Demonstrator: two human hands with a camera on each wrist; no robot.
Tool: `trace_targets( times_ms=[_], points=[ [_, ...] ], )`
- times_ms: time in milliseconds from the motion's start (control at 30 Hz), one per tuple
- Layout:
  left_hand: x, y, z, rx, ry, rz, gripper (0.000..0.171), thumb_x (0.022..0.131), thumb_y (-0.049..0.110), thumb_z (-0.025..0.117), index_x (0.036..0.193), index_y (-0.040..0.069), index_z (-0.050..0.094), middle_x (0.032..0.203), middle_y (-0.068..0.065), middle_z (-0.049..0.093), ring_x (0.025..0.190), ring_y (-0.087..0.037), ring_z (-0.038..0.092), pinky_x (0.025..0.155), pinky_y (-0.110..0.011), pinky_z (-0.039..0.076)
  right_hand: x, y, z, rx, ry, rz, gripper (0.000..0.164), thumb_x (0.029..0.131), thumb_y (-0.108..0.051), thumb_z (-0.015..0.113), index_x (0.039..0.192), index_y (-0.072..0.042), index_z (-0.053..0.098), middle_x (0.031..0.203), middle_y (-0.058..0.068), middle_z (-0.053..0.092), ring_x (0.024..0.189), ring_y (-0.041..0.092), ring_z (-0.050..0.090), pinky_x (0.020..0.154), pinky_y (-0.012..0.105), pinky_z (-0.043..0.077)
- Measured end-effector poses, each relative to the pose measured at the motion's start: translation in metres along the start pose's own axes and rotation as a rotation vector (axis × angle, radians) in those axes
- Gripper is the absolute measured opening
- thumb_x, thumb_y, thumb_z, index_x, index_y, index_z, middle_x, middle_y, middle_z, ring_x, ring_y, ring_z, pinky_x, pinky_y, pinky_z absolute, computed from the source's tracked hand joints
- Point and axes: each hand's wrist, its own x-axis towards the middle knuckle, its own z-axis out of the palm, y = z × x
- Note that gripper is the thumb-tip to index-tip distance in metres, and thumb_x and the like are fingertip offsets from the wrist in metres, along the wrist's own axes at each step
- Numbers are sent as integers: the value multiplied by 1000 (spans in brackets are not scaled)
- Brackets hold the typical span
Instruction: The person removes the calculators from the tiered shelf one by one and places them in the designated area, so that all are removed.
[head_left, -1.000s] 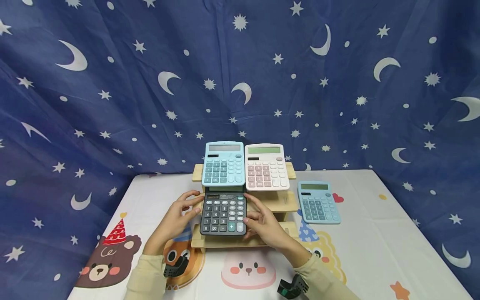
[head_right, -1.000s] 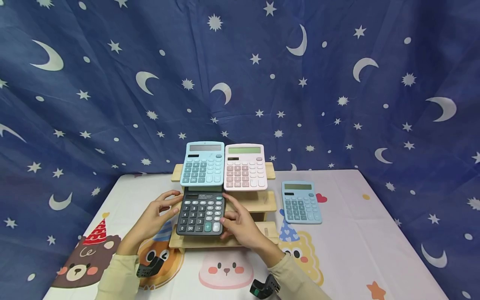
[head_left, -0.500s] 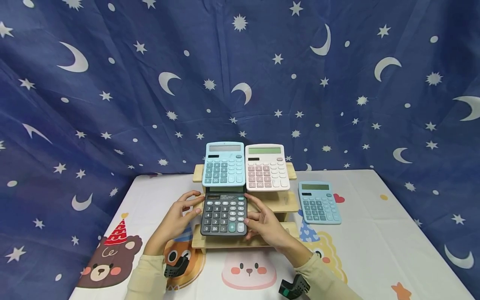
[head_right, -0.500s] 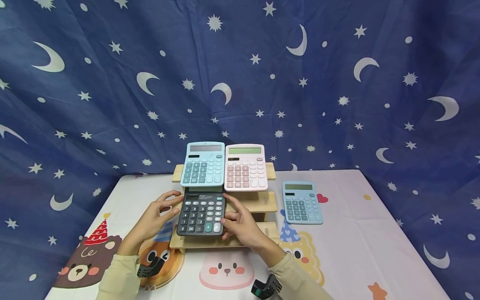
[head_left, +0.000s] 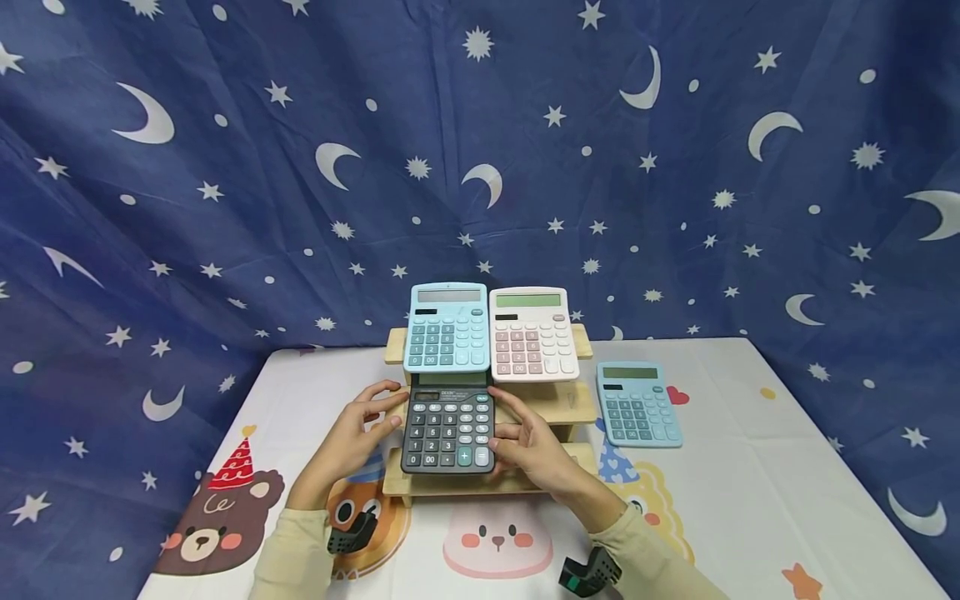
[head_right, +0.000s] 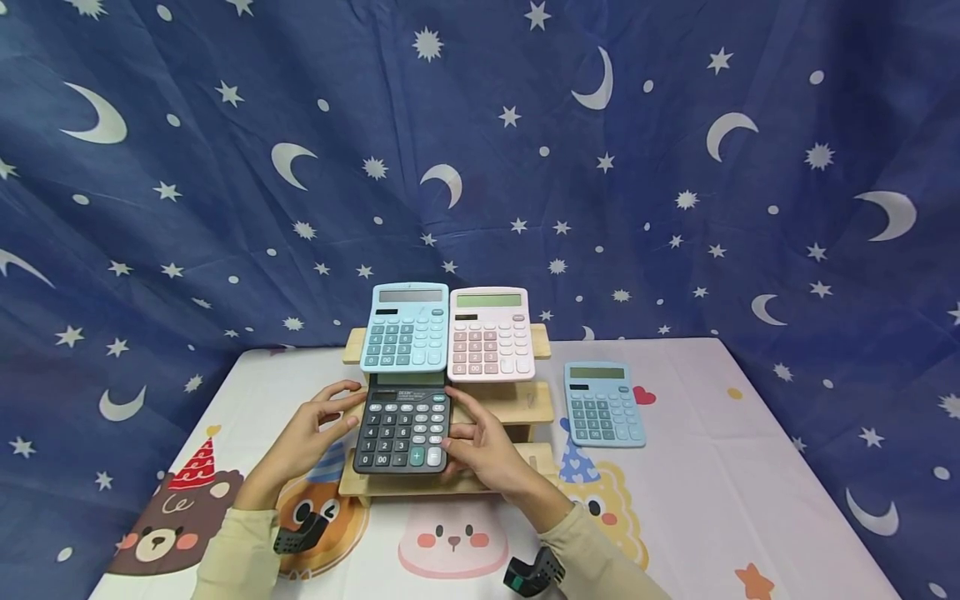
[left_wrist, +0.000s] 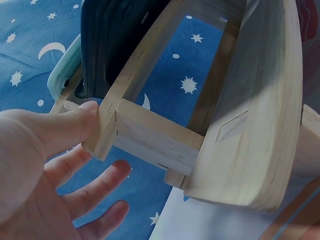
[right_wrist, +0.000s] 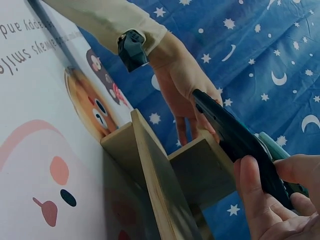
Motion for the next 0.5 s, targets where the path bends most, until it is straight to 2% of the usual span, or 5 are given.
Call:
trace_targets(
  times_ms=[200, 300, 500],
  points=[
    [1, 0, 0, 2, 4, 0, 40, 96, 9, 66, 134, -4, 63, 146, -26, 50, 137, -48, 45, 98, -64, 46, -3, -1, -1, -8, 7, 0, 80, 96, 7, 55, 163, -12, 16, 122, 31, 66, 86, 12, 74, 68, 28, 61],
    [1, 0, 0, 5, 5, -6, 40, 97, 10, 66, 134, -4, 63, 146, -25, 50, 137, -48, 46, 98, -64, 46, -5, 0, -2, -8, 7, 12, 80, 95, 6, 56, 163, -14, 17, 122, 27, 68, 88, 13, 74, 69, 28, 60],
    [0, -1, 0, -2, 4, -7, 40, 97, 10, 66, 134, -5, 62, 147, -26, 49, 137, -48, 45, 99, -65, 45, -10, 1, -4, 4, -4, 42, 80, 97, 6, 55, 163, -17, 17, 130, 31, 63, 94, 15, 74, 69, 28, 60]
  ],
)
